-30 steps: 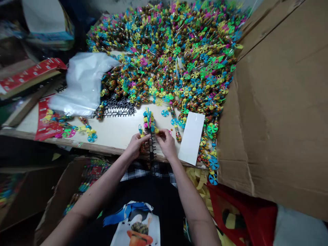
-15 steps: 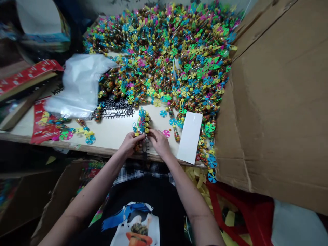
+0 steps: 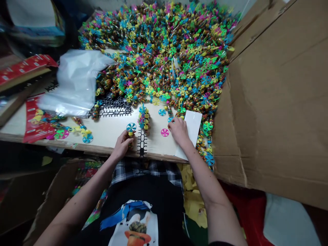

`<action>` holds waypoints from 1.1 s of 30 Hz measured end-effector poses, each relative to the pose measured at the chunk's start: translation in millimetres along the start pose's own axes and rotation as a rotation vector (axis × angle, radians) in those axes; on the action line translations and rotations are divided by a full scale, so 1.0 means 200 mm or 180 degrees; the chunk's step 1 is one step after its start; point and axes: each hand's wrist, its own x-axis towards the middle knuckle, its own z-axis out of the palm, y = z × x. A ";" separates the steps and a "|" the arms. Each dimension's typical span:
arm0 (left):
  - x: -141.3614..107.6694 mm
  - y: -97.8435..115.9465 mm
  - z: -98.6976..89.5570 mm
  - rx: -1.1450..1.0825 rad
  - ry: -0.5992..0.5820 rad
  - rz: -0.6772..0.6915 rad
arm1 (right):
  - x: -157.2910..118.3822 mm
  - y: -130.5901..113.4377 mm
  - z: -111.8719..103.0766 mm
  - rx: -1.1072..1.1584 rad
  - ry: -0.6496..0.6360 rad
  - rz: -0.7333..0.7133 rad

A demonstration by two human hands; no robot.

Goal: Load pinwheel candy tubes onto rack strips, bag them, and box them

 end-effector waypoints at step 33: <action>-0.04 0.00 0.04 -0.0523 0.0222 0.0171 | -0.92 -0.01 -0.13 0.0275 0.1857 0.1303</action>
